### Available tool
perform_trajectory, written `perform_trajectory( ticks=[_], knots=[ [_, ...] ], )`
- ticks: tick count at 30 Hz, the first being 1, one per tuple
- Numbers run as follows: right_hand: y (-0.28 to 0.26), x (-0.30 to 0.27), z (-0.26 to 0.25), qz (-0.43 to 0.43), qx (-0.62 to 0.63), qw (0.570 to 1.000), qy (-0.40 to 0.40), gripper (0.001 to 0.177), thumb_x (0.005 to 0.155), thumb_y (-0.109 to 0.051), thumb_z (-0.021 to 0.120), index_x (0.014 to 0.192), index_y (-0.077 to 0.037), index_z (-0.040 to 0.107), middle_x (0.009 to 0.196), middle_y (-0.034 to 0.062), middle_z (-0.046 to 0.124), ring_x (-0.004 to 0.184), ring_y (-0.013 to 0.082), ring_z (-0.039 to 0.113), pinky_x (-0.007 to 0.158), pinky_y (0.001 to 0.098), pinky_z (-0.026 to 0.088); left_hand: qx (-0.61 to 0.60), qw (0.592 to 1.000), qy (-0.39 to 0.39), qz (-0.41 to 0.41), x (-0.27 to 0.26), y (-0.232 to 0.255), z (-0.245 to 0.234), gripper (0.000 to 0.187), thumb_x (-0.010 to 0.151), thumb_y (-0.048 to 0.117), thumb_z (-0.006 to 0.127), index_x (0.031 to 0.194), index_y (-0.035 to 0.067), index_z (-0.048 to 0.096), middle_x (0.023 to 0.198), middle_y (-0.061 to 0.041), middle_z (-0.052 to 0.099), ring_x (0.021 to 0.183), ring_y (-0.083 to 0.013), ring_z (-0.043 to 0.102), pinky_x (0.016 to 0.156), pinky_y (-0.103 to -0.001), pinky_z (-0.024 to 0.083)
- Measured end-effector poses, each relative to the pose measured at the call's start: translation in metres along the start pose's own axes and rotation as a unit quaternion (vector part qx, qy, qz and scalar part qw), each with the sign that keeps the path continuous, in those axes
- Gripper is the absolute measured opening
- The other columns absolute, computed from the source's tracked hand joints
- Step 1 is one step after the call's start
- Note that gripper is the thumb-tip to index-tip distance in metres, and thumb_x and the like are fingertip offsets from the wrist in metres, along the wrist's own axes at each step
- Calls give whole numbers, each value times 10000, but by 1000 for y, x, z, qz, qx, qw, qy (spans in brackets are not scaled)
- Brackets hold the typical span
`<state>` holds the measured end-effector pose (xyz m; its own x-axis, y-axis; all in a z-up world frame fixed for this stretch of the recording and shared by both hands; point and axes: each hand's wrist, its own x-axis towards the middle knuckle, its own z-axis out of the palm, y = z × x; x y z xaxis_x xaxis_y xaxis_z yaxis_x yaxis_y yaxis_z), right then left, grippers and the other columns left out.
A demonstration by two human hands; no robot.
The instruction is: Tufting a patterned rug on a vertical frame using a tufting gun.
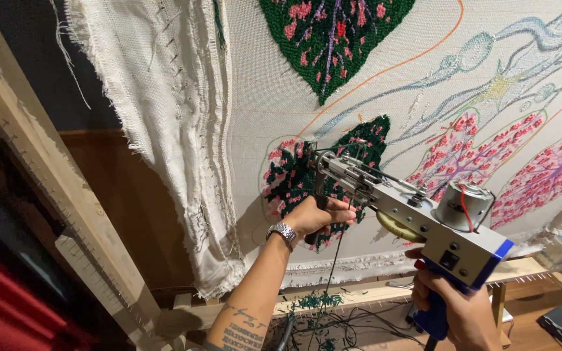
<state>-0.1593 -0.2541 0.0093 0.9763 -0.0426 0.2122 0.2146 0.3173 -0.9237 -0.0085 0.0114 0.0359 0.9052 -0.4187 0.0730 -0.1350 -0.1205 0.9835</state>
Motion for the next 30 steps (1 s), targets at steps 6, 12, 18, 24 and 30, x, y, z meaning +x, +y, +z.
perform_trajectory(
  ticks=[6,12,18,24,30],
  knots=[
    [2,16,26,-22,-38,999,4,279,849,26,618,1120,93,598,743,85,581,528,157,464,442,318,385,-49,998,5,45,38,-32,-17,338,848,303,808,1100,81,780,1019,6,817,769,35,756,462,-260,483],
    [6,18,47,-21,-80,996,12,250,868,43,642,1114,84,663,690,97,542,526,166,496,456,309,403,4,999,48,-2,36,-13,-24,320,841,365,822,1008,94,839,861,4,804,458,-44,495,421,-237,395],
    [20,15,60,-31,-42,998,21,219,882,-10,657,1079,84,646,739,83,596,543,167,523,469,312,429,12,998,50,-26,30,-9,-37,363,848,399,787,1073,115,818,853,5,788,413,-49,461,387,-244,337],
    [23,10,59,-23,-31,999,26,207,903,-26,669,1078,85,664,727,87,561,570,174,537,479,323,441,10,998,61,-26,21,1,-35,370,851,375,765,1138,144,803,961,28,802,403,-50,474,413,-228,400],
    [20,16,52,-24,-61,997,28,194,901,-20,649,1072,70,667,728,91,579,573,181,537,492,321,437,5,998,67,-7,29,1,-35,376,858,355,802,1138,103,799,1094,-17,817,451,-62,503,460,-245,449]
  ],
)
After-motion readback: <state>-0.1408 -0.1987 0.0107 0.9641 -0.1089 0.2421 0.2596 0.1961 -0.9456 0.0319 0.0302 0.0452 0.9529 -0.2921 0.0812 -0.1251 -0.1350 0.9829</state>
